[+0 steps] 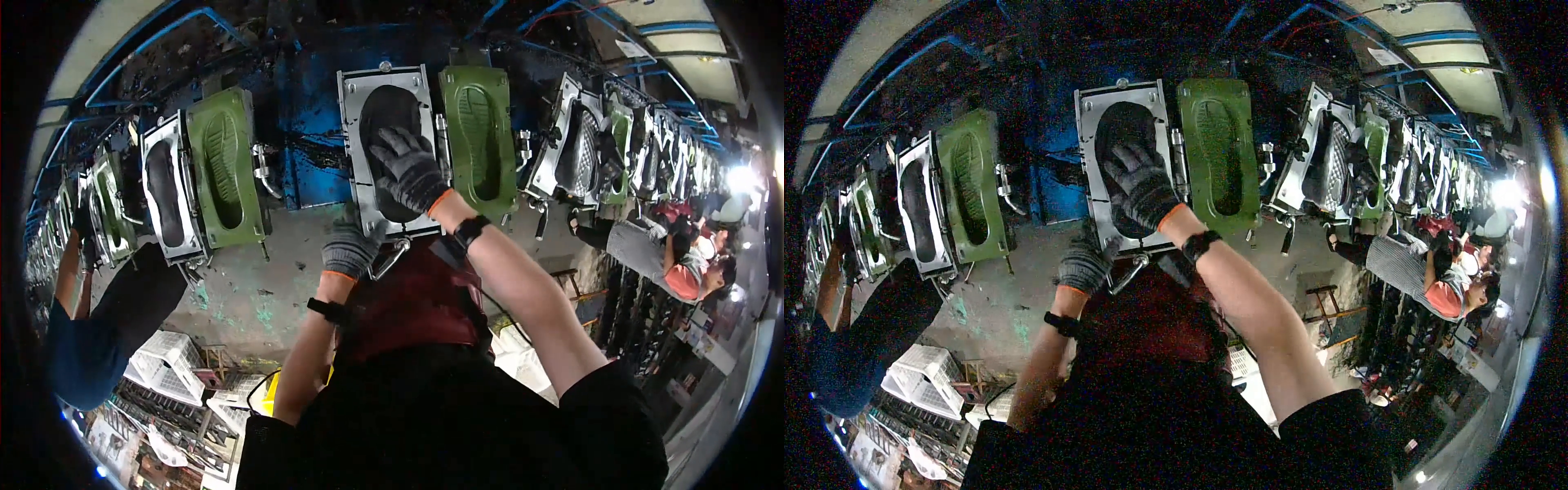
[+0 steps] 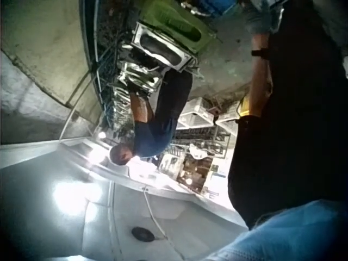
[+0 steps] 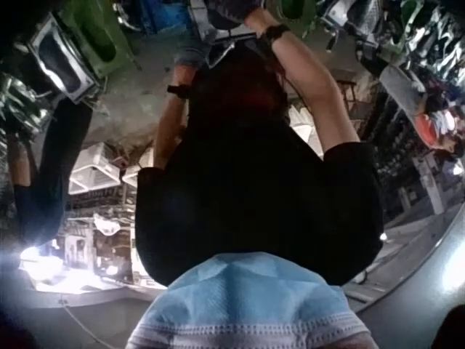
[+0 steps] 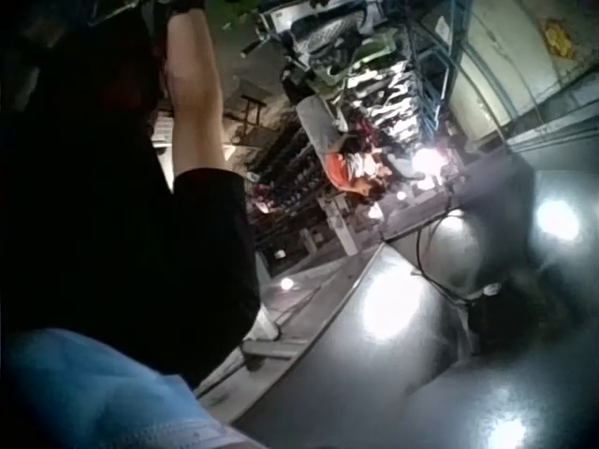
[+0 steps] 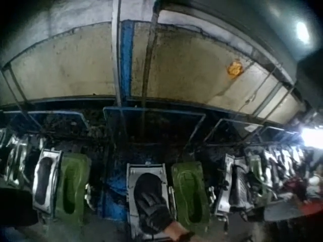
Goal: Operating automated machinery to press or assemble shoe soles and uppers on a production line.
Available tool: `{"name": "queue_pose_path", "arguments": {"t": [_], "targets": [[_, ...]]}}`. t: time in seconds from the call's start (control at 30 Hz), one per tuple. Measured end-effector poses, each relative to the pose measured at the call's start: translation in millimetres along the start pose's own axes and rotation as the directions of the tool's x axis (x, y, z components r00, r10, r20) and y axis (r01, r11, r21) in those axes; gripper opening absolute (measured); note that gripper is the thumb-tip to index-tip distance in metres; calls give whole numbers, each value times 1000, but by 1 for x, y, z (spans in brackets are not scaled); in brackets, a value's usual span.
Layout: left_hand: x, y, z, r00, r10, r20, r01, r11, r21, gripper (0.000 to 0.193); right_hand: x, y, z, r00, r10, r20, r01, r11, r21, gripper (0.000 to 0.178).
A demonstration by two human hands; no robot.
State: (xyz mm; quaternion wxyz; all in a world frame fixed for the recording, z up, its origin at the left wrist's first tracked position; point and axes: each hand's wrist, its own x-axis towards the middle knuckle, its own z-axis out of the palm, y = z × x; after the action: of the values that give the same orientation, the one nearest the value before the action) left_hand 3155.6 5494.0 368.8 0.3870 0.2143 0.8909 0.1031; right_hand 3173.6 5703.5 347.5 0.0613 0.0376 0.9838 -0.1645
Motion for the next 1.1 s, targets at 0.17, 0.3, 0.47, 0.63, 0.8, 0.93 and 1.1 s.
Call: {"name": "queue_pose_path", "arguments": {"t": [0.17, 0.3, 0.47, 0.63, 0.8, 0.93, 1.1], "targets": [[87, 64, -61, 684, 360, -634, -459, 889, 9, 65, -112, -75, 51, 973, 179, -147, -136, 955, 263, 117], [138, 70, -31, 520, 580, -627, -485, 805, 342, 59, -130, -106, 43, 975, 207, 79, -219, 952, 215, 104], [134, 91, -18, 614, 621, -487, -409, 778, 477, 74, -145, -83, 51, 979, 201, -44, -178, 933, 313, 89], [107, 120, -33, 842, 435, -320, -195, 798, 570, 104, -156, -88, 43, 816, 246, 523, -421, 872, 247, 87], [120, 131, -29, 728, 564, -389, -357, 797, 488, 112, -187, -42, 125, 892, 70, 447, -249, 900, 357, 76], [155, 89, -53, 683, 571, -456, -527, 817, 234, 72, -159, -20, 80, 822, -30, 569, -150, 952, 267, 52], [234, -183, 42, 876, 112, -468, -210, 964, -162, 67, -167, -42, 81, 909, 108, 402, -276, 879, 388, 38]]}}
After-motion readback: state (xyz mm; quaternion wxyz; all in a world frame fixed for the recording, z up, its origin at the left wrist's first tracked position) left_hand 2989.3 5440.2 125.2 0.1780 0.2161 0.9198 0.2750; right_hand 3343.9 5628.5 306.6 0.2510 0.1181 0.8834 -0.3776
